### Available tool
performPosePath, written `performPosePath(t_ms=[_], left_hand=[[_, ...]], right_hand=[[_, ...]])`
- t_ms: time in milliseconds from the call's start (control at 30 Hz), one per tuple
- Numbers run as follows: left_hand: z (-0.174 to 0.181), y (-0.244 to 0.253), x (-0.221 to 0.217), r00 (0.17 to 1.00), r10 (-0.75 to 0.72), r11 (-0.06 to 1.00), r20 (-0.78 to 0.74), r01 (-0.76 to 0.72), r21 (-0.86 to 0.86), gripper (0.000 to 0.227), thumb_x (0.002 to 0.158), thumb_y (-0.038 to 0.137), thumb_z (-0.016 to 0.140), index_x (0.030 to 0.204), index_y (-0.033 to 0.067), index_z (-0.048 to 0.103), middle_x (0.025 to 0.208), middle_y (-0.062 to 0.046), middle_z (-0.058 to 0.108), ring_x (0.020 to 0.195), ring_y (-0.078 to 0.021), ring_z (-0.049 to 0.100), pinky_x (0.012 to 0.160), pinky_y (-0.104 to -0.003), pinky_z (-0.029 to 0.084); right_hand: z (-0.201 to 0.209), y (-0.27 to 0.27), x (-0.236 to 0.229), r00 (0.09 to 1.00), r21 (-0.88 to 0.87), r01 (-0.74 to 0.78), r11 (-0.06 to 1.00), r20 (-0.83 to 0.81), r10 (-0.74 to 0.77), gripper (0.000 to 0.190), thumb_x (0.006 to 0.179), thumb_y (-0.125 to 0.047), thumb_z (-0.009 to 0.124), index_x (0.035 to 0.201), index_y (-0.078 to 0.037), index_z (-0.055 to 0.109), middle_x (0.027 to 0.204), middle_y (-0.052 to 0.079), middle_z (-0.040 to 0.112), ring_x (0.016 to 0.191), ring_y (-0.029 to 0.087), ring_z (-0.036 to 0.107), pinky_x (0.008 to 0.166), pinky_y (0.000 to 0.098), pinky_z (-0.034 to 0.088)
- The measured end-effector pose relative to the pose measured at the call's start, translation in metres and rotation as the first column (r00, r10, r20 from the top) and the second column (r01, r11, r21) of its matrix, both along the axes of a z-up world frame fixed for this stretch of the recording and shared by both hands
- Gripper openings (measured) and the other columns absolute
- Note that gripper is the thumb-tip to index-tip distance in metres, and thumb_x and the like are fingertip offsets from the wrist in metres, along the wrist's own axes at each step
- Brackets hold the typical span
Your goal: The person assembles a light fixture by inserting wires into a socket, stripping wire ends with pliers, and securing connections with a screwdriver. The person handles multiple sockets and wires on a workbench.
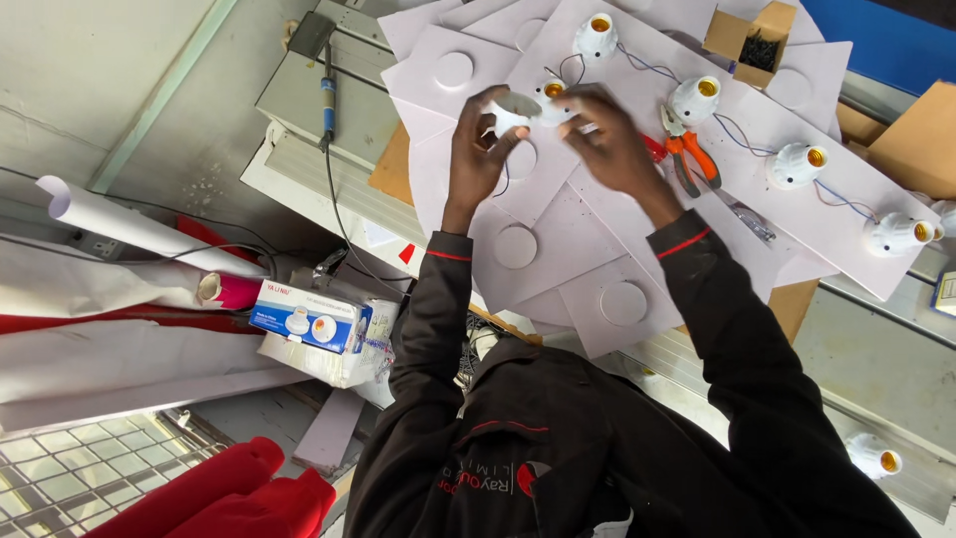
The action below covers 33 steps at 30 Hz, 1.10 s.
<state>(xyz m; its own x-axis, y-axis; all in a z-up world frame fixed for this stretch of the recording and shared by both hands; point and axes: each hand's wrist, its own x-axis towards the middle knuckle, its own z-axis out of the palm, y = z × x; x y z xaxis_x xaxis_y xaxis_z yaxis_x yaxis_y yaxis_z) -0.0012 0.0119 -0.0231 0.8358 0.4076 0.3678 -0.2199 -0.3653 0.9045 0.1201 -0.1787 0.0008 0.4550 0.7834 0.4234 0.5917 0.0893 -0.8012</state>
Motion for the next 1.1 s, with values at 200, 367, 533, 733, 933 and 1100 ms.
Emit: performPosePath(t_ms=[200, 367, 533, 733, 933, 1100], left_hand=[[-0.030, 0.013, 0.009, 0.965, -0.037, 0.815, 0.261, 0.180, -0.550, 0.059, 0.092, 0.032, 0.083, 0.140, 0.0150, 0.051, 0.132, -0.013, 0.057, 0.112, -0.0326, 0.072, 0.098, -0.042, 0.061], [-0.025, 0.009, 0.016, 0.950, 0.059, 0.466, 0.306, 0.245, -0.850, 0.044, 0.098, 0.044, 0.065, 0.123, 0.0094, 0.055, 0.116, -0.022, 0.065, 0.101, -0.0318, 0.070, 0.081, -0.038, 0.062], [-0.034, 0.020, 0.029, 0.957, 0.249, 0.380, 0.146, 0.042, -0.924, 0.065, 0.087, 0.038, 0.071, 0.143, 0.0093, 0.053, 0.119, -0.012, 0.056, 0.096, -0.0269, 0.067, 0.079, -0.035, 0.060], [-0.026, 0.016, 0.043, 0.945, 0.312, 0.390, 0.095, -0.036, -0.920, 0.060, 0.087, 0.035, 0.069, 0.136, 0.0051, 0.053, 0.112, -0.014, 0.058, 0.096, -0.0263, 0.064, 0.089, -0.041, 0.060], [-0.013, -0.007, 0.051, 0.951, 0.293, 0.609, 0.097, -0.107, -0.786, 0.064, 0.088, 0.045, 0.069, 0.140, 0.0113, 0.053, 0.122, -0.013, 0.057, 0.109, -0.0230, 0.060, 0.091, -0.039, 0.056], [-0.011, -0.018, 0.052, 0.962, 0.257, 0.770, 0.093, -0.145, -0.621, 0.078, 0.082, 0.059, 0.071, 0.143, 0.0149, 0.051, 0.138, -0.019, 0.049, 0.124, -0.0345, 0.052, 0.099, -0.049, 0.052]], right_hand=[[-0.082, -0.038, 0.061, 0.662, -0.386, 0.629, 0.675, 0.721, -0.205, 0.029, 0.100, -0.024, 0.072, 0.120, -0.005, 0.064, 0.112, 0.019, 0.065, 0.102, 0.041, 0.058, 0.063, 0.0510, 0.054], [-0.103, -0.043, 0.070, 0.675, -0.427, 0.664, 0.614, 0.695, -0.246, 0.034, 0.095, -0.013, 0.074, 0.127, -0.005, 0.064, 0.119, 0.018, 0.062, 0.107, 0.036, 0.060, 0.075, 0.0494, 0.054], [-0.052, -0.051, 0.037, 0.748, -0.239, 0.566, 0.789, 0.550, -0.371, 0.032, 0.100, -0.006, 0.066, 0.130, 0.001, 0.057, 0.119, 0.023, 0.054, 0.097, 0.042, 0.065, 0.064, 0.0466, 0.054], [-0.013, -0.038, -0.046, 0.918, -0.064, 0.310, 0.949, 0.281, -0.281, 0.041, 0.106, -0.005, 0.053, 0.147, -0.001, 0.056, 0.116, 0.020, 0.061, 0.097, 0.035, 0.058, 0.082, 0.0450, 0.048], [-0.005, -0.040, -0.070, 0.911, 0.037, 0.294, 0.955, 0.290, -0.291, 0.041, 0.106, -0.002, 0.054, 0.147, 0.004, 0.055, 0.099, 0.017, 0.061, 0.082, 0.030, 0.056, 0.072, 0.0390, 0.049], [-0.021, -0.041, -0.067, 0.932, -0.130, 0.281, 0.951, 0.273, -0.238, 0.051, 0.101, 0.000, 0.056, 0.151, -0.001, 0.053, 0.096, 0.015, 0.062, 0.081, 0.031, 0.058, 0.070, 0.0416, 0.049]])
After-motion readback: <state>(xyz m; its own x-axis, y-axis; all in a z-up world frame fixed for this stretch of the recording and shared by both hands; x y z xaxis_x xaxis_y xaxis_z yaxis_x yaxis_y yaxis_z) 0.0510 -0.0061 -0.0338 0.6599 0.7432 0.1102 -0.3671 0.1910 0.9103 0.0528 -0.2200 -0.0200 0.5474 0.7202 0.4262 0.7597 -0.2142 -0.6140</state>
